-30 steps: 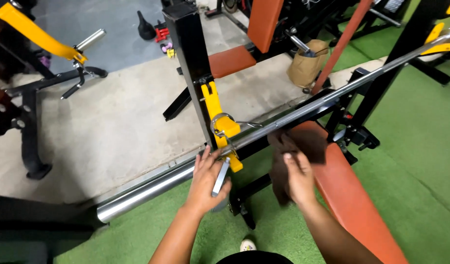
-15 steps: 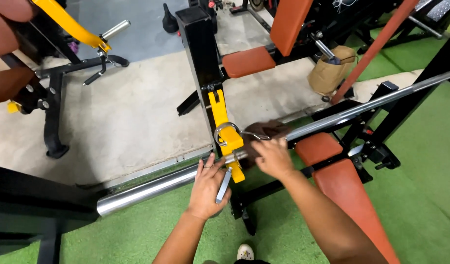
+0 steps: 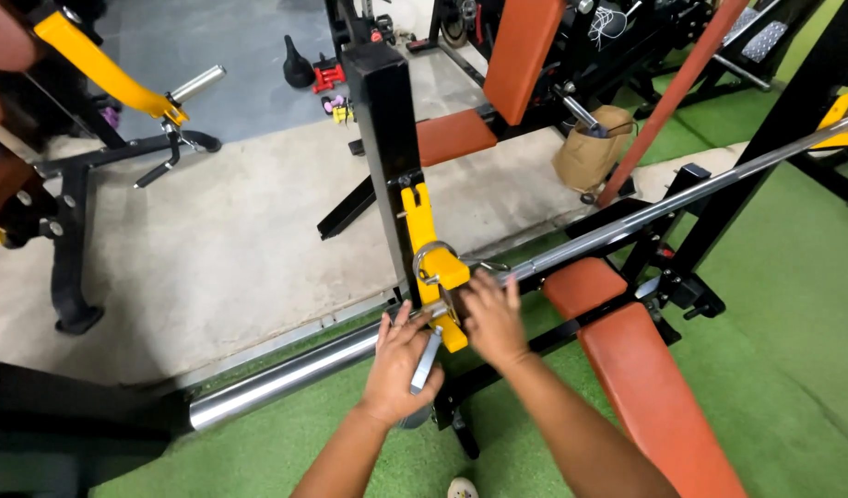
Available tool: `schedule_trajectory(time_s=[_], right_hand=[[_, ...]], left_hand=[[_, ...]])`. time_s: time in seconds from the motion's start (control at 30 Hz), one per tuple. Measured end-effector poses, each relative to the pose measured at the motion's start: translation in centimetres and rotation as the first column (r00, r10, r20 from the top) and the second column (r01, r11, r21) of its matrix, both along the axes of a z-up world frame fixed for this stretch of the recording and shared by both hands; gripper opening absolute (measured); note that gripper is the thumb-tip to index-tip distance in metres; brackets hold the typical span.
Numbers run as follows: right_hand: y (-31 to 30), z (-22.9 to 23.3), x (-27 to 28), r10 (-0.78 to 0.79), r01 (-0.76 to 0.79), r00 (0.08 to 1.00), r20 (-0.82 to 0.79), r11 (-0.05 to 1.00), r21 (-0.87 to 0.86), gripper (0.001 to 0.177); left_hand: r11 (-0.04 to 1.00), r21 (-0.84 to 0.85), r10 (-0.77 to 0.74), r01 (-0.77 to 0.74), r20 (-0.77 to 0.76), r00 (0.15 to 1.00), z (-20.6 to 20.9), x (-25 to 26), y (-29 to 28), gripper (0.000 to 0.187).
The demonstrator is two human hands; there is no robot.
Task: Spraying and wiping down various gym machines and a barbell.
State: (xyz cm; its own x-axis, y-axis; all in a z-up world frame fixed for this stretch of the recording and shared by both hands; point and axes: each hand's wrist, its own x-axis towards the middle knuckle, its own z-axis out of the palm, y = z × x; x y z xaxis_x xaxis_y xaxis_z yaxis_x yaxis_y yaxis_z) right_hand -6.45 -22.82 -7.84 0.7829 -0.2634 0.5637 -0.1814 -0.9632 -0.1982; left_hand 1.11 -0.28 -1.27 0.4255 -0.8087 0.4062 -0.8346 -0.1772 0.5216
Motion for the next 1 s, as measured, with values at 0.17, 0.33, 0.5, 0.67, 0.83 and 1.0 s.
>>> schedule_trajectory(time_s=[0.17, 0.33, 0.5, 0.67, 0.83, 1.0], right_hand=[[-8.1, 0.7, -2.7, -0.119, 0.099, 0.986, -0.117, 0.982, -0.161, 0.043], [-14.5, -1.7, -3.5, -0.488, 0.477, 0.867, 0.106, 0.872, 0.113, 0.053], [-11.5, -2.0, -1.4, -0.208, 0.210, 0.976, 0.068, 0.977, -0.027, 0.036], [-18.1, 0.4, -3.5, 0.128, -0.128, 0.992, 0.013, 0.991, -0.040, 0.040], [-32.1, 1.1, -7.3, 0.030, -0.033, 0.997, -0.067, 0.999, -0.036, 0.045], [-50.3, -1.3, -11.7, -0.166, 0.166, 0.985, -0.035, 0.986, -0.003, 0.056]], left_hand=[[0.986, -0.162, -0.059, 0.023, -0.222, 0.973, 0.7, -0.7, 1.3, 0.045], [0.962, -0.251, -0.136, 0.107, -0.099, 0.986, 1.8, -4.2, 0.3, 0.041], [0.925, -0.278, -0.301, 0.257, -0.130, 0.945, 2.3, -6.6, -5.8, 0.042], [0.940, -0.177, -0.318, 0.291, -0.148, 0.937, -0.2, -8.1, -14.8, 0.047], [0.954, -0.144, -0.279, 0.264, -0.096, 0.955, -1.6, -8.7, -24.9, 0.051], [0.983, -0.035, -0.186, 0.183, -0.114, 0.976, -0.9, -8.6, -33.3, 0.045]])
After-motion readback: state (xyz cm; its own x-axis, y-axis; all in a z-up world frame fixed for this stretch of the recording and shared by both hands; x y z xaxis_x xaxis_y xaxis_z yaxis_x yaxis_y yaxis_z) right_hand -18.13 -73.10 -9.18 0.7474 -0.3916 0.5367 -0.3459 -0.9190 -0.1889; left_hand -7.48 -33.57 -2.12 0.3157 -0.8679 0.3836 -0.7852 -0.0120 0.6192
